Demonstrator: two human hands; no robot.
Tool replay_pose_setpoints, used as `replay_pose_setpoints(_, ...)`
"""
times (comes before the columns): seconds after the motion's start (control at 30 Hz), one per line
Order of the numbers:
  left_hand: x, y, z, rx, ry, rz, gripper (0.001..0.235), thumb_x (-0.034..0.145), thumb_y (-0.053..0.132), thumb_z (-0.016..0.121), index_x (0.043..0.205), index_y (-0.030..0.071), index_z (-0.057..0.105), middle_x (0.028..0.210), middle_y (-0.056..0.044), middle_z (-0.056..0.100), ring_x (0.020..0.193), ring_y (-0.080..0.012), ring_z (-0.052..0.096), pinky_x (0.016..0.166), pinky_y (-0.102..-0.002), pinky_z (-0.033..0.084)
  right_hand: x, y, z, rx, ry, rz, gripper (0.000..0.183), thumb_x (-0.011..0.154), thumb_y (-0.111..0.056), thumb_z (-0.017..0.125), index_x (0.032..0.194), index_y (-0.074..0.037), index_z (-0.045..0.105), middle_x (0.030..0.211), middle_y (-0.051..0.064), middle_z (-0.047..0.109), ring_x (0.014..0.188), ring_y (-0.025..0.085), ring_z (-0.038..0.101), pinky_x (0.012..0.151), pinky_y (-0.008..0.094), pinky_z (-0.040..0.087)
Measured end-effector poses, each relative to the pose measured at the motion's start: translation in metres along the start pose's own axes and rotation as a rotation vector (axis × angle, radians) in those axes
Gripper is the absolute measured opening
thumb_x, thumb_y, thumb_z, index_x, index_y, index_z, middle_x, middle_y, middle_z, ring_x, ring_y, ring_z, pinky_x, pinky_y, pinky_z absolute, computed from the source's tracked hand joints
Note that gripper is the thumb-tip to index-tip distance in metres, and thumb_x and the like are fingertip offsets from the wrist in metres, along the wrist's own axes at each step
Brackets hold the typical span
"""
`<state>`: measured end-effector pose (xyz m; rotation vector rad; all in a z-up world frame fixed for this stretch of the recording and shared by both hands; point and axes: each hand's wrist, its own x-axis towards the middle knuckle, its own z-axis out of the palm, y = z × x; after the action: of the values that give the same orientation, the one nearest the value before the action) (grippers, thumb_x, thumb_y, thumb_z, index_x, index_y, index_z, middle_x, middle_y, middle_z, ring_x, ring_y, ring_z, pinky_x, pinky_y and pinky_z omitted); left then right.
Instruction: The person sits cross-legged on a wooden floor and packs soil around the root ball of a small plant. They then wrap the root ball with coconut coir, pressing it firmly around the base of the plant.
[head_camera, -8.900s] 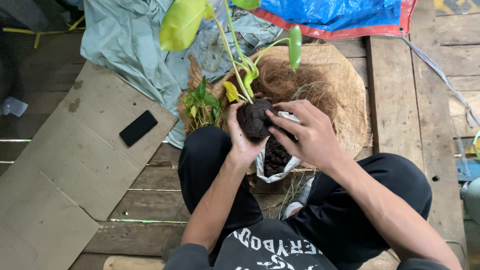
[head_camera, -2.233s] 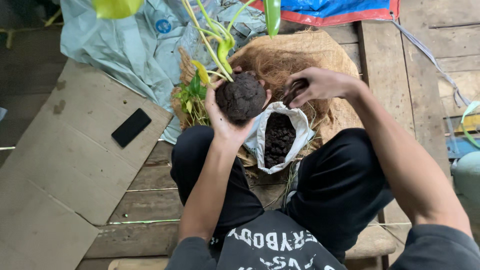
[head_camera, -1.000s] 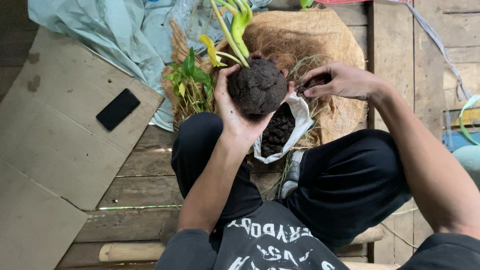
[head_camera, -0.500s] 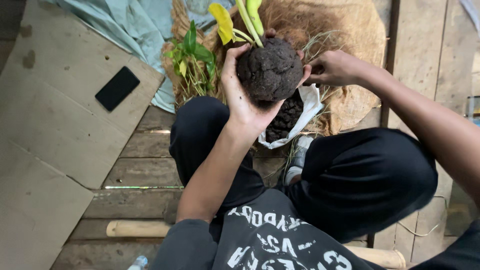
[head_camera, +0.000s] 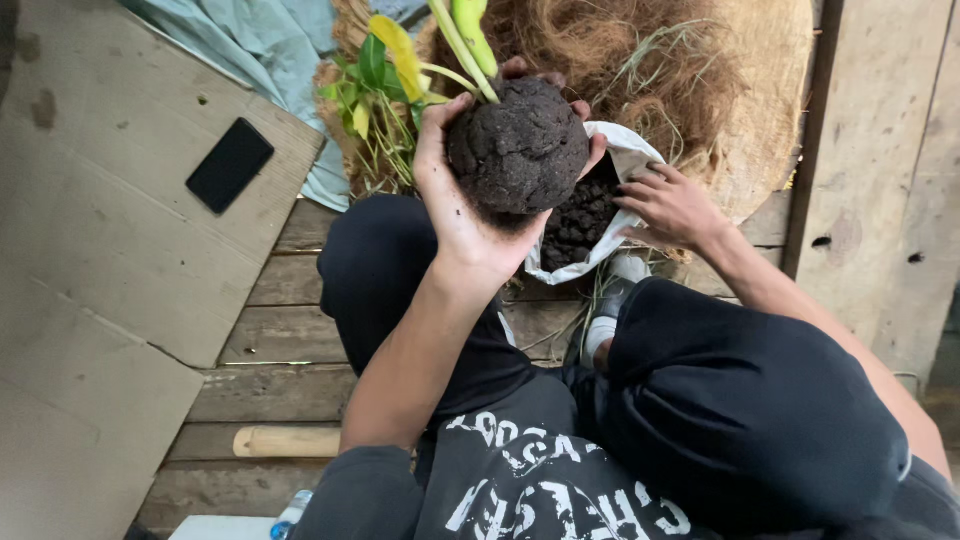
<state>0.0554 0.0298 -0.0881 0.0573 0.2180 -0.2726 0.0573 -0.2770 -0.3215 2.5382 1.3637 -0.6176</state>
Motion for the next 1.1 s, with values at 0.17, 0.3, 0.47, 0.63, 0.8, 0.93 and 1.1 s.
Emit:
replay_pose_setpoints(0.17, -0.003, -0.005, 0.004, 0.01, -0.051, -0.024, 0.043, 0.105, 0.042, 0.055, 0.129, 0.006, 0.057, 0.123, -0.017, 0.06, 0.12, -0.0337, 0.061, 0.11, -0.056, 0.049, -0.019, 0.022, 0.02, -0.301, -0.099, -0.105, 0.058, 0.09, -0.056, 0.06, 0.139, -0.025, 0.059, 0.132, -0.004, 0.064, 0.127, 0.015, 0.056, 0.124, 0.038, 0.033)
replay_pose_setpoints(0.3, -0.002, -0.009, 0.001, 0.034, -0.075, -0.041, 0.042, 0.106, 0.04, 0.053, 0.127, 0.005, 0.056, 0.123, -0.017, 0.06, 0.119, -0.0336, 0.062, 0.109, -0.057, 0.05, -0.014, 0.03, 0.026, -0.323, -0.032, -0.128, 0.045, 0.093, -0.045, 0.059, 0.133, -0.026, 0.063, 0.128, -0.004, 0.067, 0.122, 0.014, 0.06, 0.118, 0.037, 0.04)
replay_pose_setpoints(0.47, 0.001, -0.008, -0.003, 0.012, -0.037, -0.021, 0.043, 0.104, 0.039, 0.053, 0.13, 0.005, 0.057, 0.122, -0.018, 0.062, 0.118, -0.0357, 0.064, 0.109, -0.06, 0.051, -0.016, 0.021, 0.017, -0.1, -0.22, 0.07, 0.064, 0.099, -0.074, 0.04, 0.116, -0.021, 0.071, 0.118, 0.0, 0.071, 0.116, 0.015, 0.065, 0.116, 0.037, 0.044)
replay_pose_setpoints(0.63, 0.003, -0.008, -0.005, -0.007, -0.043, -0.015, 0.044, 0.103, 0.039, 0.053, 0.131, 0.005, 0.057, 0.122, -0.019, 0.064, 0.118, -0.037, 0.064, 0.109, -0.061, 0.052, 0.0, -0.019, 0.023, 0.118, 0.103, 0.468, 0.058, 0.105, -0.064, 0.056, 0.121, -0.01, 0.069, 0.12, 0.008, 0.071, 0.113, 0.022, 0.067, 0.103, 0.04, 0.05)
replay_pose_setpoints(0.8, 0.003, -0.011, -0.006, -0.007, -0.049, -0.036, 0.043, 0.106, 0.038, 0.053, 0.133, 0.005, 0.057, 0.124, -0.018, 0.063, 0.121, -0.0376, 0.063, 0.112, -0.062, 0.051, -0.004, -0.035, 0.017, 0.145, 0.286, 0.414, 0.066, 0.078, -0.056, 0.079, 0.13, -0.018, 0.066, 0.127, 0.009, 0.064, 0.119, 0.028, 0.059, 0.1, 0.042, 0.046)
replay_pose_setpoints(0.93, 0.002, -0.012, -0.005, 0.007, -0.039, -0.041, 0.044, 0.104, 0.039, 0.053, 0.132, 0.005, 0.057, 0.124, -0.018, 0.063, 0.121, -0.0379, 0.063, 0.111, -0.062, 0.05, -0.004, -0.03, 0.01, 0.168, 0.289, 0.346, 0.074, 0.071, -0.047, 0.084, 0.138, -0.024, 0.064, 0.134, 0.006, 0.062, 0.125, 0.027, 0.055, 0.102, 0.041, 0.045)
replay_pose_setpoints(1.1, 0.002, -0.013, -0.005, 0.017, 0.0, -0.046, 0.045, 0.103, 0.039, 0.052, 0.132, 0.005, 0.057, 0.124, -0.018, 0.062, 0.122, -0.0377, 0.062, 0.111, -0.063, 0.05, -0.002, -0.022, 0.014, 0.241, 0.383, 0.328, 0.064, 0.073, -0.043, 0.086, 0.132, -0.025, 0.068, 0.135, 0.001, 0.065, 0.125, 0.025, 0.059, 0.098, 0.04, 0.046)
